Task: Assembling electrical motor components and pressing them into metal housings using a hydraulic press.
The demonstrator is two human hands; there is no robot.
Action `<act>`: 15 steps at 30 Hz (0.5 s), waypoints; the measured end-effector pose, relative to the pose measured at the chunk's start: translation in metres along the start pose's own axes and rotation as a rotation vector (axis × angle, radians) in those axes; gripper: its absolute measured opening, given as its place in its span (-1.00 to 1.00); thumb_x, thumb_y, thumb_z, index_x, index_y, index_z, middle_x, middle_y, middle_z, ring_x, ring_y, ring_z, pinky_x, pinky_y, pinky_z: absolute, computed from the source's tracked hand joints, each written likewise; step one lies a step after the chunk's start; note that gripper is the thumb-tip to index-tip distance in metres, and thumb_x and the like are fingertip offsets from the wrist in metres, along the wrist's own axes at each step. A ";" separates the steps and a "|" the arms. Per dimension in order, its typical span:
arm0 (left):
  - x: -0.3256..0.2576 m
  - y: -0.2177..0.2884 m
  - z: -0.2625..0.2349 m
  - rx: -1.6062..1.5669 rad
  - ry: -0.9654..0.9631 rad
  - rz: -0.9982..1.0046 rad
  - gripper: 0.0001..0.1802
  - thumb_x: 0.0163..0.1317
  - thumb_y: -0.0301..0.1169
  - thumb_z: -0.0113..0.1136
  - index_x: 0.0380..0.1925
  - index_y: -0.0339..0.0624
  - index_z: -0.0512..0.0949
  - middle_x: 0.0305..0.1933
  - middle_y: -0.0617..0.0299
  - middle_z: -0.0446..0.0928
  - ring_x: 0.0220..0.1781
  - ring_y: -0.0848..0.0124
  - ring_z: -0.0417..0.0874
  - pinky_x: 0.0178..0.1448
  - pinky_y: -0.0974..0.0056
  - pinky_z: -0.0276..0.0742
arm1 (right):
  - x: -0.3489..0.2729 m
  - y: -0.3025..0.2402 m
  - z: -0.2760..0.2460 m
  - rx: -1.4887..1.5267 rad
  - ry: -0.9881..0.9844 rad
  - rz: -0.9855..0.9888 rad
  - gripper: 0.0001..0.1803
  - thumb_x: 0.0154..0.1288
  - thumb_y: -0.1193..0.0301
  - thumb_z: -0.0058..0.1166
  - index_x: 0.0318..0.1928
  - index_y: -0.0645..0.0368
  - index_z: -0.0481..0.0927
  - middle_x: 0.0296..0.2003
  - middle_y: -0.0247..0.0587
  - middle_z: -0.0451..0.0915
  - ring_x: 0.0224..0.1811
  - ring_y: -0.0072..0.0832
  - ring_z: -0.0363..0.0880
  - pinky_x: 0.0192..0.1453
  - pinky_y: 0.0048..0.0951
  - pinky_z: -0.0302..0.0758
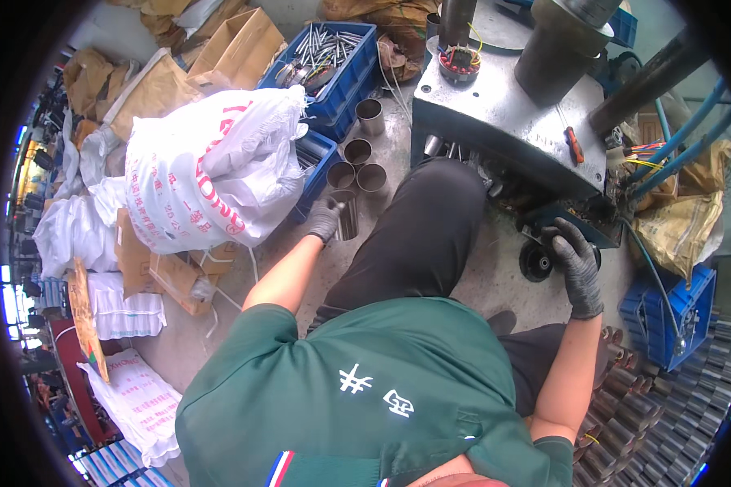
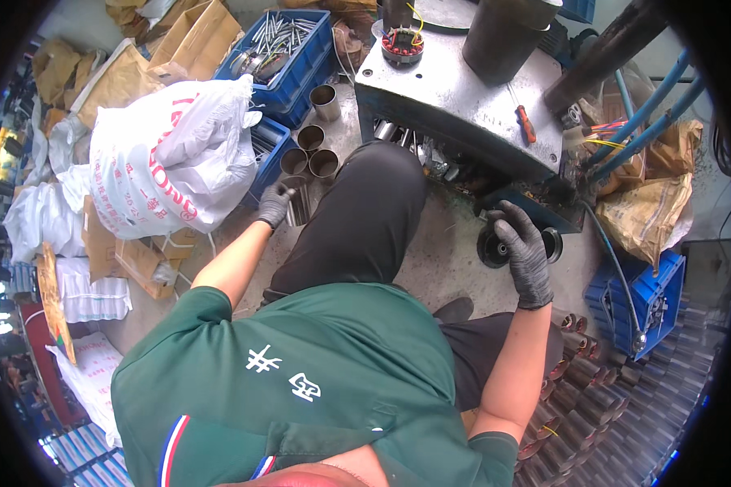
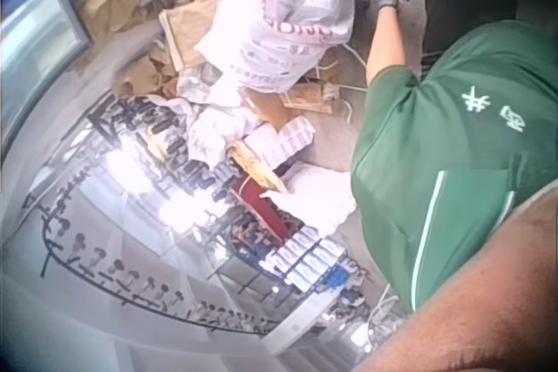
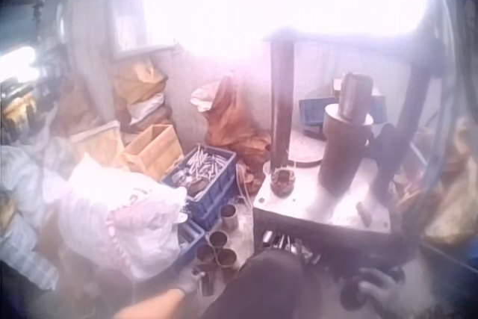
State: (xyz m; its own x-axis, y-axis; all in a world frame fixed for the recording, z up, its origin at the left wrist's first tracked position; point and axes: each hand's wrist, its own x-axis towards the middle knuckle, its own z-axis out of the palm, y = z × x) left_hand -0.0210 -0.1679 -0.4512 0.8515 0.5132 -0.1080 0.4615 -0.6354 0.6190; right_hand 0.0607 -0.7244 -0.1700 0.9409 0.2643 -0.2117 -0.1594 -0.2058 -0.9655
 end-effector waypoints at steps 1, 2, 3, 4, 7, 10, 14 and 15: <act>0.003 -0.005 -0.013 -0.036 0.080 -0.013 -0.66 0.31 -0.15 0.36 -0.19 -0.24 0.65 -0.21 -0.04 0.67 -0.18 0.08 0.70 0.00 0.06 0.57 | 0.000 -0.004 0.001 0.033 -0.026 0.011 -0.44 0.45 0.29 0.21 0.35 0.30 0.50 0.11 -0.17 0.69 0.17 -0.45 0.62 0.35 -0.40 0.46; 0.007 -0.008 -0.026 -0.256 0.054 -0.093 -0.65 0.35 -0.14 0.32 -0.16 -0.24 0.63 -0.24 0.04 0.66 -0.23 0.18 0.67 -0.06 0.11 0.57 | 0.001 -0.006 0.003 0.066 -0.053 0.021 -0.42 0.46 0.30 0.23 0.39 0.28 0.47 0.16 -0.17 0.67 0.21 -0.47 0.58 0.43 -0.40 0.37; 0.013 0.006 -0.038 -0.483 0.009 -0.161 -0.64 0.39 -0.13 0.29 -0.14 -0.25 0.61 -0.26 0.12 0.64 -0.27 0.28 0.64 -0.11 0.16 0.57 | 0.000 -0.004 0.002 0.068 -0.041 0.018 -0.42 0.46 0.30 0.23 0.39 0.28 0.47 0.16 -0.17 0.67 0.21 -0.47 0.58 0.43 -0.40 0.37; 0.010 0.058 -0.050 -0.670 0.029 -0.184 -0.62 0.42 -0.12 0.27 -0.08 -0.25 0.59 -0.28 0.22 0.59 -0.24 0.42 0.57 -0.19 0.24 0.56 | -0.004 0.000 -0.004 0.102 -0.015 0.001 -0.39 0.46 0.30 0.23 0.42 0.28 0.44 0.20 -0.14 0.63 0.20 -0.43 0.58 0.38 -0.38 0.43; 0.032 0.117 -0.102 -1.109 0.026 -0.028 -0.61 0.53 -0.07 0.15 -0.03 -0.20 0.60 -0.13 0.23 0.64 -0.12 0.41 0.65 0.02 0.24 0.61 | -0.002 -0.004 0.004 0.217 -0.026 -0.028 -0.30 0.46 0.30 0.23 0.50 0.23 0.31 0.25 -0.05 0.57 0.17 -0.31 0.62 0.23 -0.33 0.58; 0.035 0.224 -0.149 -1.222 -0.111 0.329 -0.59 0.60 -0.08 0.01 0.15 -0.15 0.55 0.09 0.19 0.60 0.04 0.29 0.68 0.19 0.10 0.61 | -0.005 -0.020 0.015 0.371 -0.040 -0.035 -0.18 0.47 0.27 0.21 0.60 0.09 0.12 0.27 0.08 0.52 0.08 -0.14 0.69 0.04 -0.28 0.70; 0.032 0.361 -0.133 -1.783 -0.550 0.224 -0.57 0.55 -0.14 0.06 0.23 -0.18 0.52 0.14 0.10 0.62 0.24 0.15 0.60 0.43 -0.01 0.42 | 0.003 -0.015 0.018 0.659 -0.189 -0.029 -0.13 0.53 0.03 0.09 0.64 -0.12 -0.05 0.25 0.24 0.50 -0.03 0.04 0.74 0.00 -0.08 0.76; 0.020 0.395 -0.125 -1.862 -0.608 0.204 -0.57 0.49 -0.15 0.12 0.20 -0.17 0.54 0.13 0.11 0.64 0.23 0.14 0.62 0.41 -0.02 0.47 | 0.006 -0.016 0.019 0.657 -0.146 -0.049 -0.13 0.53 0.03 0.09 0.64 -0.12 -0.05 0.25 0.24 0.50 -0.03 0.04 0.74 0.00 -0.08 0.76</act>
State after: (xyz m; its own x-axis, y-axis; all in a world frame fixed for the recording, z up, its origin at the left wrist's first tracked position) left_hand 0.1474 -0.3359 -0.1114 0.9942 0.0337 0.1020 -0.0822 0.8499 0.5205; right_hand 0.0635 -0.7013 -0.1592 0.9092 0.3925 -0.1389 -0.3093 0.4135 -0.8564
